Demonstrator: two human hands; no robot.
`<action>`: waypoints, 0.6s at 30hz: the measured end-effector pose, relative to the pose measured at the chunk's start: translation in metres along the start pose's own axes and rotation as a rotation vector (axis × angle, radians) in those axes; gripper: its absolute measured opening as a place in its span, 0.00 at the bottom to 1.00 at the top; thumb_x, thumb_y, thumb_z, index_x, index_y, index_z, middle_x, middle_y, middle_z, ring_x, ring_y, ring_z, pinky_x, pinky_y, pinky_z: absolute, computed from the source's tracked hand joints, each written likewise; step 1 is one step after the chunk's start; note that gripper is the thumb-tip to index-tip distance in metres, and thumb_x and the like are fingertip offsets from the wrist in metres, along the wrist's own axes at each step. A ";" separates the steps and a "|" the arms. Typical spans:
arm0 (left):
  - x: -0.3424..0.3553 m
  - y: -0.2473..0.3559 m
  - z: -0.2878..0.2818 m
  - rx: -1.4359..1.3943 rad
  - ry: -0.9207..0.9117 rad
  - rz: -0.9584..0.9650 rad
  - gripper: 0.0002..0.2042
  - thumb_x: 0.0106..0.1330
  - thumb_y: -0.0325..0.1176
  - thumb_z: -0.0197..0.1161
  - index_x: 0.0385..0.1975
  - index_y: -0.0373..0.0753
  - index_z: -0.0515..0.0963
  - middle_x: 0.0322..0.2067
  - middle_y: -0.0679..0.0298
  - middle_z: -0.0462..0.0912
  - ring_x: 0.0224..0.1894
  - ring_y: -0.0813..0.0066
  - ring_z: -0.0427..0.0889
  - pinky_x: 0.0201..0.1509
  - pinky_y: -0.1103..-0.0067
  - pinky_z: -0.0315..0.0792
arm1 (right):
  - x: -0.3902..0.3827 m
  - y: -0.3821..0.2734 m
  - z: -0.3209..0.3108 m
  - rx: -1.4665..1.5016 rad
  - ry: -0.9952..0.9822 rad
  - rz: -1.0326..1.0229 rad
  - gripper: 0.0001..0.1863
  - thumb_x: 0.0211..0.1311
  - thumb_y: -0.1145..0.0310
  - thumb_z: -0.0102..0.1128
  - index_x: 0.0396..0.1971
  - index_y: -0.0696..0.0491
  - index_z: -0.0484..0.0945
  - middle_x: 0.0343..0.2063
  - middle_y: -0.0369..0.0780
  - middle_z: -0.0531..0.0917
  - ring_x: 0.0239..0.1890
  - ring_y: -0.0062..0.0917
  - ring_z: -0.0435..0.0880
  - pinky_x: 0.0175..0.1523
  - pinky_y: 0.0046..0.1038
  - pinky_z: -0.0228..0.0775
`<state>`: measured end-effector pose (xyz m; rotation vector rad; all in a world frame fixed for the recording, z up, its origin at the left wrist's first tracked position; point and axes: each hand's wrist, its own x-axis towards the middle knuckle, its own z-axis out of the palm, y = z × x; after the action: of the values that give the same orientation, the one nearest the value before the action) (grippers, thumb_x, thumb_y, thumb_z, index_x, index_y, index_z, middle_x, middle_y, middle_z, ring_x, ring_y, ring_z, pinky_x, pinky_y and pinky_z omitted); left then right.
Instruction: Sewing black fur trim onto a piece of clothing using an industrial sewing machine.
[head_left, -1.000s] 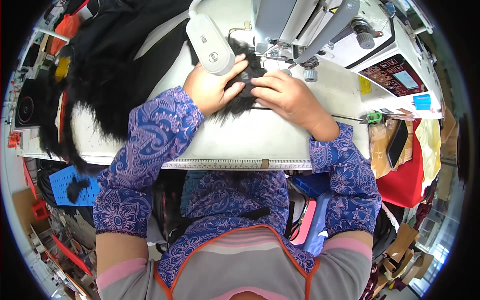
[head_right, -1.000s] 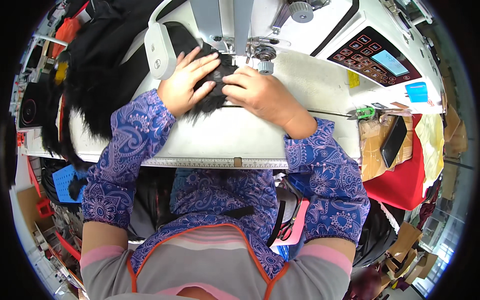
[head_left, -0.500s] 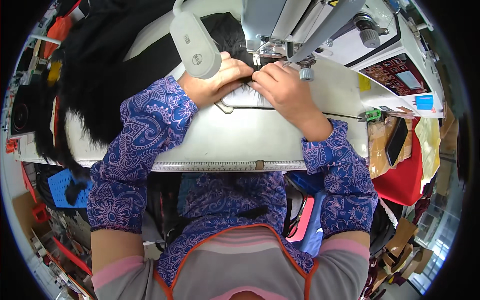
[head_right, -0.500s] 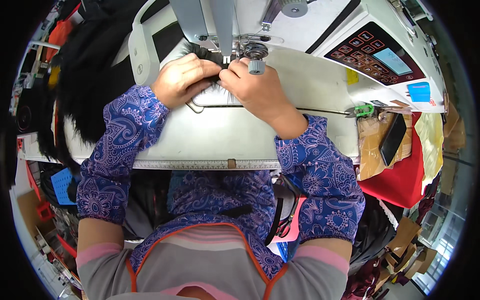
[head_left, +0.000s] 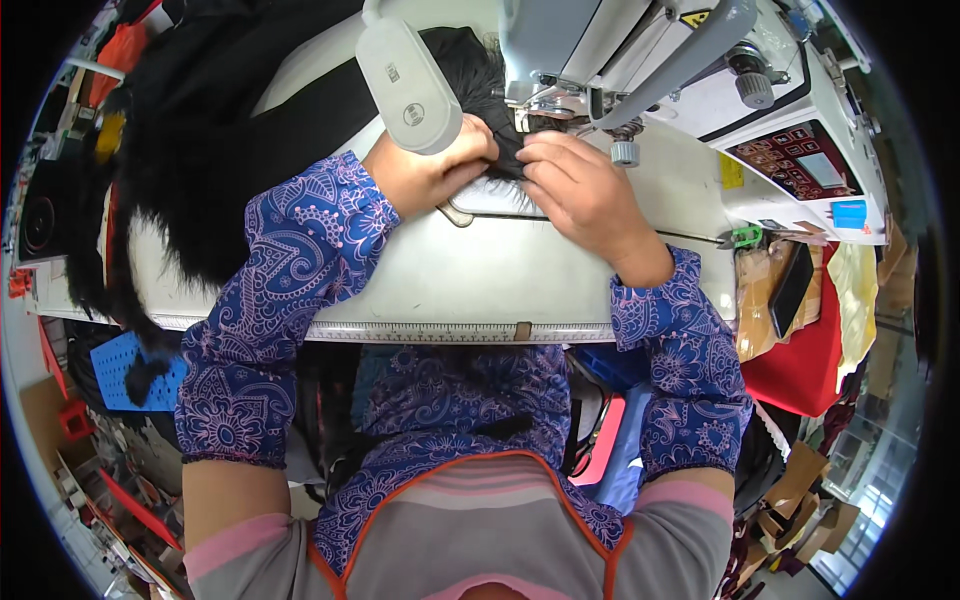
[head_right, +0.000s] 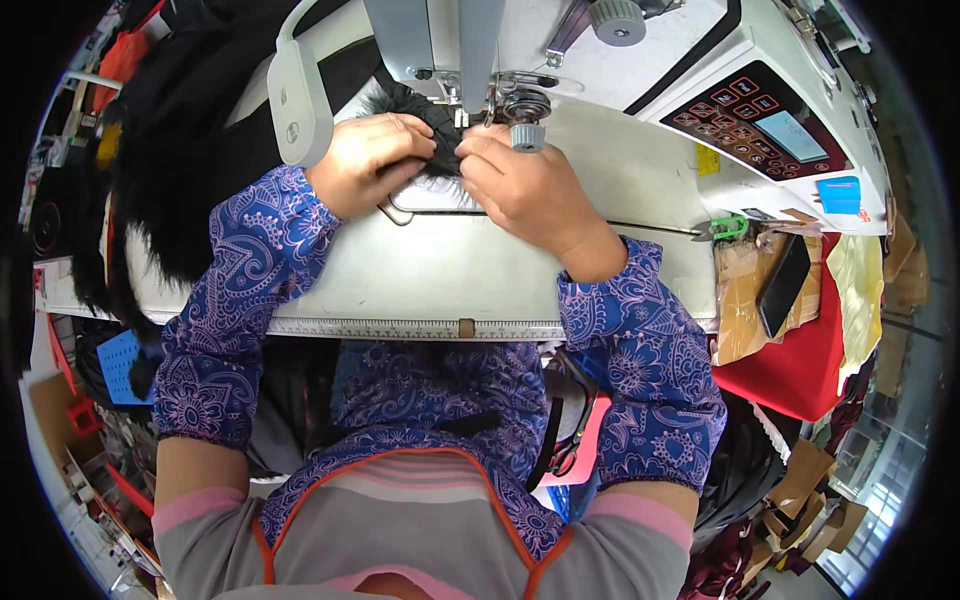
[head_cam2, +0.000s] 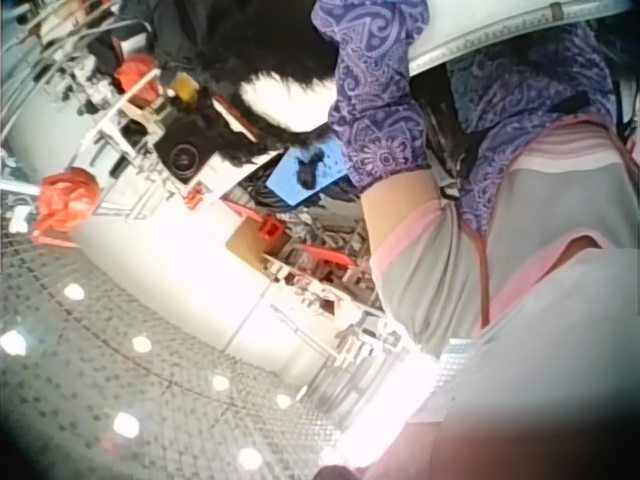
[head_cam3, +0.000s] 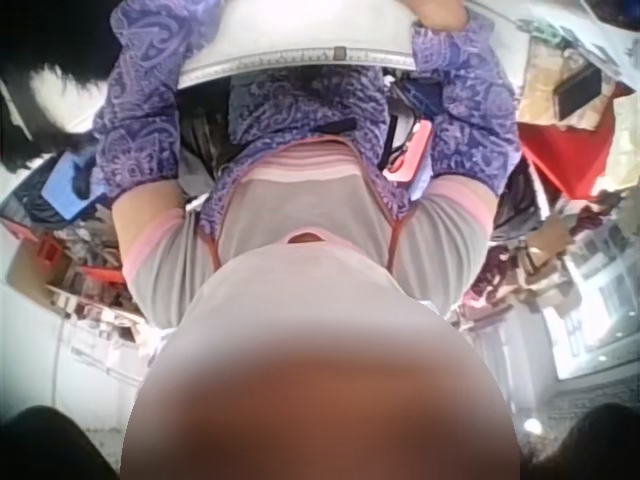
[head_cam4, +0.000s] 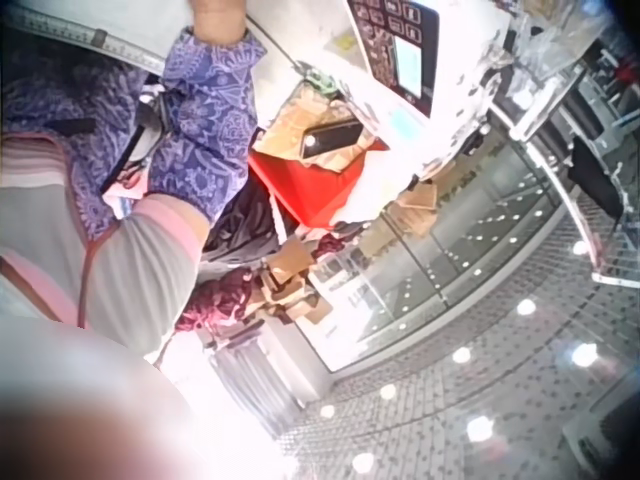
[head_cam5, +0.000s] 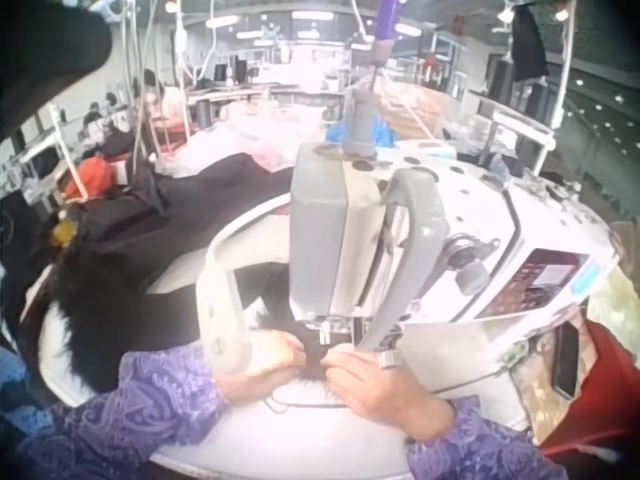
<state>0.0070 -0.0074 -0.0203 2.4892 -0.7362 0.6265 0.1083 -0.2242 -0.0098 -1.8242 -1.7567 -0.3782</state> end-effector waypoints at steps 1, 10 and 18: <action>0.000 0.002 -0.001 -0.079 0.014 -0.128 0.10 0.55 0.21 0.67 0.37 0.33 0.80 0.36 0.58 0.84 0.40 0.63 0.85 0.45 0.75 0.80 | -0.001 0.000 0.002 0.003 -0.012 0.039 0.11 0.48 0.76 0.69 0.33 0.55 0.79 0.37 0.39 0.83 0.43 0.33 0.82 0.46 0.31 0.76; 0.002 0.005 0.003 -0.150 0.089 -0.316 0.10 0.54 0.21 0.69 0.37 0.34 0.81 0.35 0.57 0.84 0.38 0.63 0.85 0.43 0.75 0.79 | -0.002 0.003 0.010 -0.032 0.017 0.100 0.11 0.49 0.77 0.68 0.35 0.55 0.81 0.37 0.39 0.83 0.40 0.34 0.82 0.43 0.31 0.76; -0.005 0.000 0.005 -0.028 0.086 -0.196 0.12 0.47 0.22 0.73 0.33 0.37 0.83 0.30 0.61 0.80 0.39 0.64 0.80 0.41 0.73 0.76 | 0.001 -0.004 0.007 -0.015 -0.001 0.126 0.08 0.49 0.74 0.68 0.31 0.56 0.83 0.36 0.38 0.82 0.39 0.33 0.81 0.43 0.32 0.75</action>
<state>0.0046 -0.0087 -0.0270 2.4527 -0.4594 0.6417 0.1031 -0.2193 -0.0138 -1.9341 -1.6330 -0.3412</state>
